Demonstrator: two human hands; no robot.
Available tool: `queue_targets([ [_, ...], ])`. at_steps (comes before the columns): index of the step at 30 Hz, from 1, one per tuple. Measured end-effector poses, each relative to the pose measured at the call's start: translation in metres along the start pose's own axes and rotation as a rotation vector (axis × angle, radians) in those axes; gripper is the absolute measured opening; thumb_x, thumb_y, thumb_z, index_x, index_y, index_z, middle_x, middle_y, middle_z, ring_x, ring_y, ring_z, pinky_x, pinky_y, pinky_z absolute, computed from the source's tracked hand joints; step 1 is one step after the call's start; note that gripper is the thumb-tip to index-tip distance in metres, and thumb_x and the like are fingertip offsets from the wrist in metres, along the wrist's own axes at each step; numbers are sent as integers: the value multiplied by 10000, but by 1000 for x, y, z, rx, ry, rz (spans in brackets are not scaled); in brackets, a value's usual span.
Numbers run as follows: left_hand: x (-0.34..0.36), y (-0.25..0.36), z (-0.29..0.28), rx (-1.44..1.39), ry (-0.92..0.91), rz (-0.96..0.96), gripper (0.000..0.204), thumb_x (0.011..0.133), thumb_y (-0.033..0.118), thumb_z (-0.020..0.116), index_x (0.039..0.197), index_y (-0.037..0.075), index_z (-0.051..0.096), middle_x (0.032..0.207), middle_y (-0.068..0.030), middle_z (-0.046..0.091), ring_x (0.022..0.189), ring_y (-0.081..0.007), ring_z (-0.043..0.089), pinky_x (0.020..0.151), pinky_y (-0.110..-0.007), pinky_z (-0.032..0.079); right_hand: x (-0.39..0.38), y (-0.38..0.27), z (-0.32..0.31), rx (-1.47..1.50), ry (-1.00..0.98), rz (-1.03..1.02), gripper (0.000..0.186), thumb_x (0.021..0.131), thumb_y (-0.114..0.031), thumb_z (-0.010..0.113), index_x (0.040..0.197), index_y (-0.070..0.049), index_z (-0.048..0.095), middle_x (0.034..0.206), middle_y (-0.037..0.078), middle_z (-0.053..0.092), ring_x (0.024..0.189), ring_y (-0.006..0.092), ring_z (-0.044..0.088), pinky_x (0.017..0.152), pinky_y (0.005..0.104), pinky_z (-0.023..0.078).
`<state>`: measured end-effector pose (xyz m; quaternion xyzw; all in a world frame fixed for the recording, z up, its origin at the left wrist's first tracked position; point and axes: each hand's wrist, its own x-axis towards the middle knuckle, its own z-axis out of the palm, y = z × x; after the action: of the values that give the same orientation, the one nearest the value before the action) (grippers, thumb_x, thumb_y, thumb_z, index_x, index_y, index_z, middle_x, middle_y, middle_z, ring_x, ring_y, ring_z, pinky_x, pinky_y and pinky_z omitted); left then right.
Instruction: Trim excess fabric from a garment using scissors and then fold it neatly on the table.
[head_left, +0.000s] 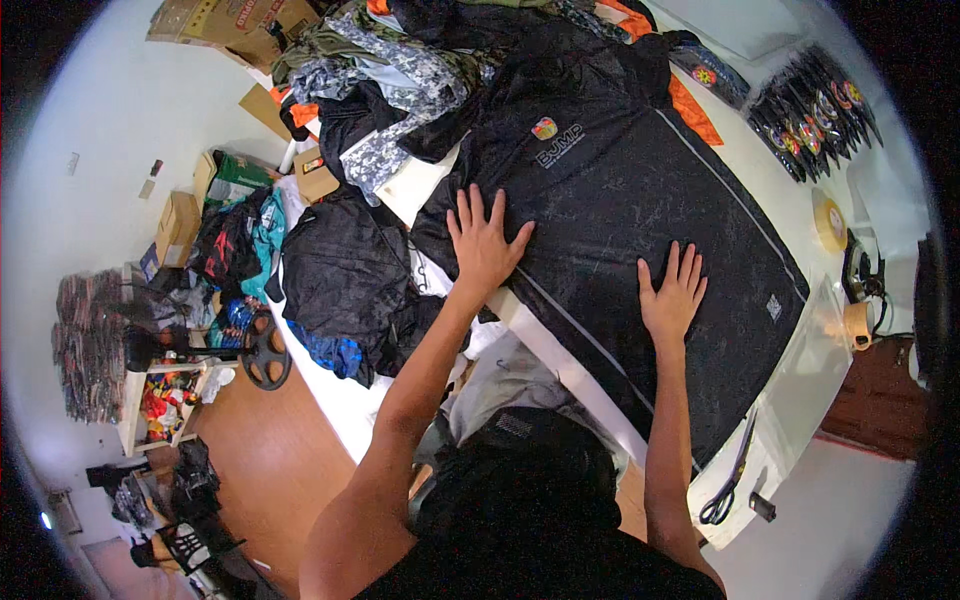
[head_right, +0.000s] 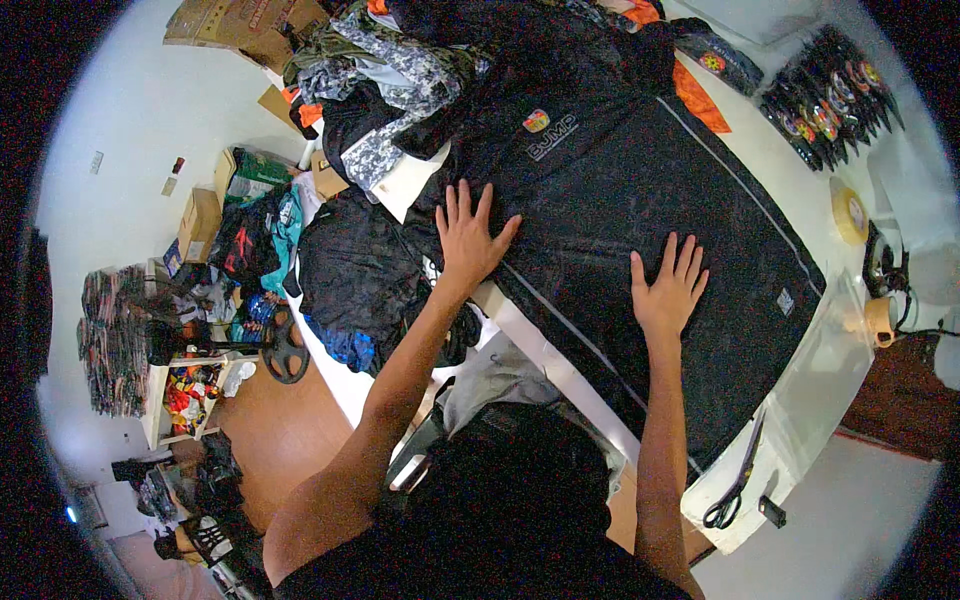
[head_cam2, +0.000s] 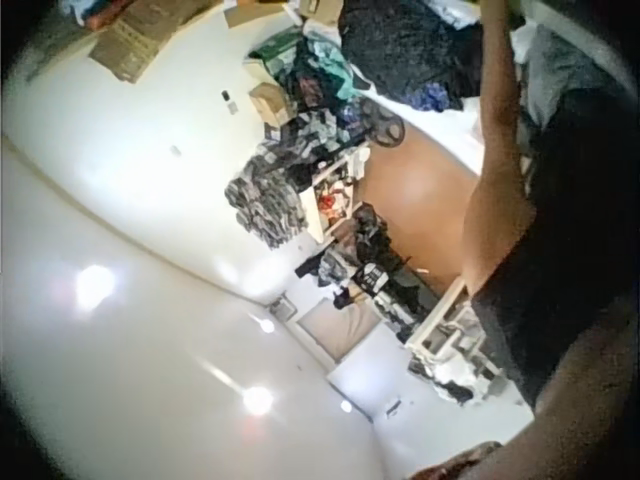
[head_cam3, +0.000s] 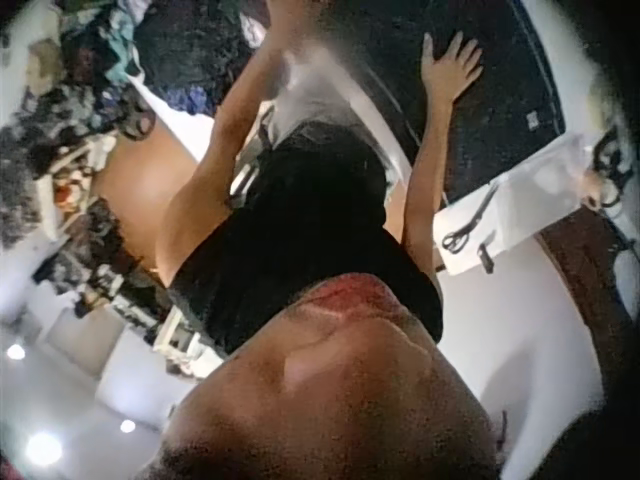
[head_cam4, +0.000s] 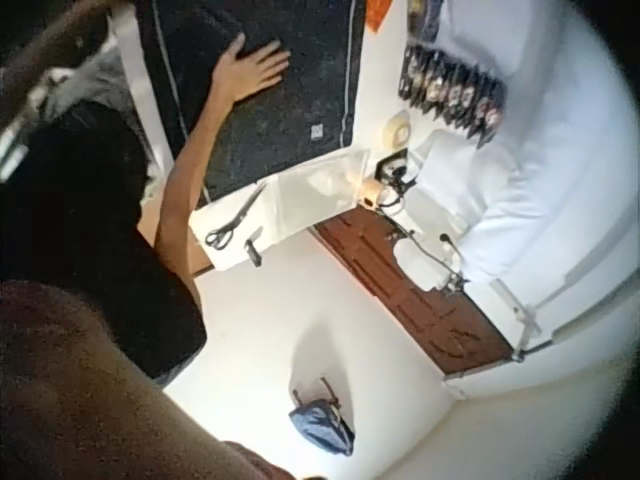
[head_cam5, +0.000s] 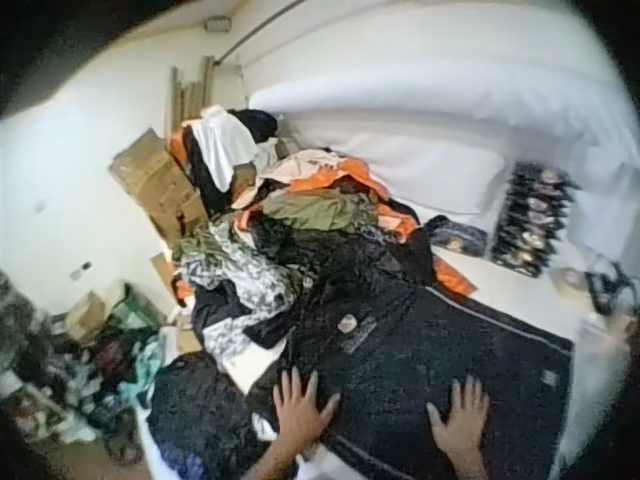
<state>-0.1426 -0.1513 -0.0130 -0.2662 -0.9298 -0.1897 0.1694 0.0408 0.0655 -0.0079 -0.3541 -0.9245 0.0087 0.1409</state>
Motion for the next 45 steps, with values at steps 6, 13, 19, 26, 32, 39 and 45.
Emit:
queue_targets([
  [6,34,-18,-4,137,59,-151,650,758,570,590,1190,84,567,1171,-180,496,1049,-344,456,825,-448,363,0,-2,-2,3,28,-36,670,890,-526,435,1386,-85,344,1459,171,256,1354,344,214,1082,522,157],
  [13,83,-69,9,218,89,-212,386,793,423,606,997,102,665,928,-128,555,900,-327,499,755,-446,375,2,-4,-4,-24,11,-20,673,877,-505,486,1380,-80,346,1457,168,262,1353,336,222,1079,522,167],
  [19,100,-112,12,-26,166,-64,239,813,305,619,949,120,686,841,-155,563,828,-319,540,708,-434,435,3,-2,-3,-3,10,-27,677,876,-515,480,1380,-83,347,1460,165,258,1354,334,221,1086,512,153],
  [26,96,-124,-11,-310,-513,-173,376,756,349,700,768,-23,646,678,-195,620,672,-279,629,630,-353,467,4,-4,-3,-19,-13,-32,668,884,-515,464,1383,-89,343,1459,164,258,1354,336,217,1088,509,152],
  [32,86,-114,-13,-827,-300,-327,374,771,346,699,832,-2,574,650,-139,579,620,-170,559,592,-305,438,3,-2,-2,-8,5,-26,665,886,-522,454,1381,-90,347,1458,161,263,1353,340,216,1089,510,149],
  [39,74,-79,-33,89,-43,-161,239,793,242,638,853,17,582,802,-187,620,750,-368,604,663,-440,489,3,-3,-4,-18,12,-14,678,877,-533,462,1378,-89,354,1460,158,262,1355,335,216,1089,508,149],
  [45,74,-12,6,-176,-31,279,364,824,323,619,1085,69,607,1144,-202,556,1069,-378,514,897,-458,426,2,-1,-3,17,7,-17,680,876,-539,457,1370,-80,367,1456,168,266,1354,335,218,1087,509,150],
])
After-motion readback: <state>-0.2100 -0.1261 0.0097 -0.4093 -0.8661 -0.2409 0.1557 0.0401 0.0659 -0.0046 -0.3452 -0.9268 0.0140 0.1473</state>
